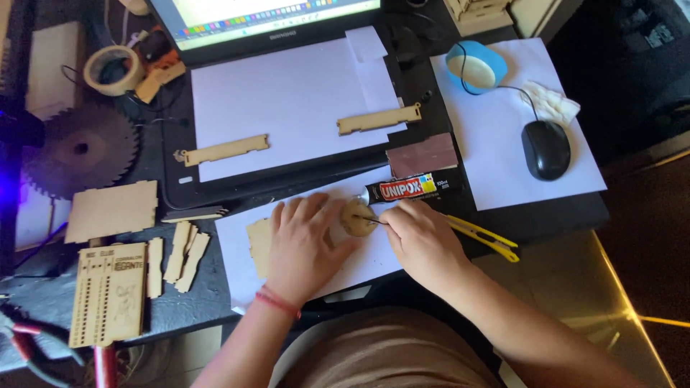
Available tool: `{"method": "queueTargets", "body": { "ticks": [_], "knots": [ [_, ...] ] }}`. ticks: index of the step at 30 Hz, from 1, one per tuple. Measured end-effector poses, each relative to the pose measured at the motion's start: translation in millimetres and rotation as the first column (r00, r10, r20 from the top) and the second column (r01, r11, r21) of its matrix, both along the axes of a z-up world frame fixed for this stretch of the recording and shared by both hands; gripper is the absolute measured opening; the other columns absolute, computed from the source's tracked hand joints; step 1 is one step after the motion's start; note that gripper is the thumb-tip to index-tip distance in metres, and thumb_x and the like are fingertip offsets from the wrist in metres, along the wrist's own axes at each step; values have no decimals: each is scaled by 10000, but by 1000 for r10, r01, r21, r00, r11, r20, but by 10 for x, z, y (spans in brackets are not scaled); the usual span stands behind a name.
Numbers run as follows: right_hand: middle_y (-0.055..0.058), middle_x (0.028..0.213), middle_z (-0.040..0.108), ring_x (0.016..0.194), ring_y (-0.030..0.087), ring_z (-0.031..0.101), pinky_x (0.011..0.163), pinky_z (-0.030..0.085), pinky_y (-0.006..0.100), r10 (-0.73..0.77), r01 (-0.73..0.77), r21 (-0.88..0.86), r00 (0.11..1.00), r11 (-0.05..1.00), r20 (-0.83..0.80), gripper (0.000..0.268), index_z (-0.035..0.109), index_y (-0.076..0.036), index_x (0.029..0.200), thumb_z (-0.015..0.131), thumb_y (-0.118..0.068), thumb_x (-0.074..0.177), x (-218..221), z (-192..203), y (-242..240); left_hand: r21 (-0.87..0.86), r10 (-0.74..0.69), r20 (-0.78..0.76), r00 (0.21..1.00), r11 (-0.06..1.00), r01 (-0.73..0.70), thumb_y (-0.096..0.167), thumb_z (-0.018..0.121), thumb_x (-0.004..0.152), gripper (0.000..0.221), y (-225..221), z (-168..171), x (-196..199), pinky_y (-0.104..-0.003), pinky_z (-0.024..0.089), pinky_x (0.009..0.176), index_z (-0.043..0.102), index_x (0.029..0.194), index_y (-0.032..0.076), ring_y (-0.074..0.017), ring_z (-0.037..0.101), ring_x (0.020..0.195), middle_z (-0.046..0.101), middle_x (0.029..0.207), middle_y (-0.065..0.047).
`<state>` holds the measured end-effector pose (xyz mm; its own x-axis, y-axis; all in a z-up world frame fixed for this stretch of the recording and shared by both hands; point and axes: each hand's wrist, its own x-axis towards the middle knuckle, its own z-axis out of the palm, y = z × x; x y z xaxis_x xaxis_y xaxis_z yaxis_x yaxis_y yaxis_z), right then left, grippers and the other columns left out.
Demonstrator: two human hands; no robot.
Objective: Assembling a sliding lid box from laser-cut wooden pieces by applying glue and fitting joints.
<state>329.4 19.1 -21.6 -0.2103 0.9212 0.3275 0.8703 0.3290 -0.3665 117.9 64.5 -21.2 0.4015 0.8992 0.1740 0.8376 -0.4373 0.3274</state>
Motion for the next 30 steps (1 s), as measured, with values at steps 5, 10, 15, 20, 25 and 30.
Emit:
{"method": "queueTargets", "body": {
  "ticks": [5,10,15,20,25,30],
  "knots": [
    [59,839,592,814,286,655,655,547,360,19,-19,-1,998,1000,67,83,633,-125,966,569,-97,922,27,-125,-34,-42,-16,46,999,999,18,621,763,665,620,40,-15,27,-515,310,1099,698,1206,325,-273,550,1199,606,1247,-4],
    [74,882,596,858,307,647,698,539,371,64,-60,-62,996,996,60,135,610,-115,1025,505,-69,953,82,-98,-39,-86,-25,-13,1000,996,24,626,685,755,560,45,36,23,-521,274,1108,665,1259,382,-275,505,1254,582,1285,-14],
    [87,897,606,859,309,648,700,541,383,53,-48,-76,996,996,66,192,632,-85,1090,510,-43,948,58,8,1,-244,-25,14,1000,969,28,576,701,775,558,85,225,18,-586,179,1138,676,1282,344,-347,402,1362,523,1392,-91],
    [123,911,612,861,353,643,713,549,432,103,-101,-21,987,995,120,307,641,-85,1165,573,26,887,101,-105,48,-321,-30,45,999,946,43,530,722,782,549,103,281,6,-631,97,1155,683,1284,312,-378,342,1406,488,1434,-131],
    [98,909,602,842,312,648,710,562,393,143,-151,27,969,988,202,327,652,-135,1193,568,-4,906,129,-254,29,-312,-48,37,998,948,57,552,717,785,549,116,231,-2,-643,74,1152,687,1277,310,-384,341,1400,480,1432,-137],
    [84,925,606,834,280,652,684,572,348,130,-145,54,969,988,212,344,672,-139,1198,554,0,906,84,-220,-15,-359,-47,63,997,931,66,499,720,801,542,118,323,-19,-659,60,1151,680,1292,273,-393,333,1405,478,1434,-156]
  ]
}}
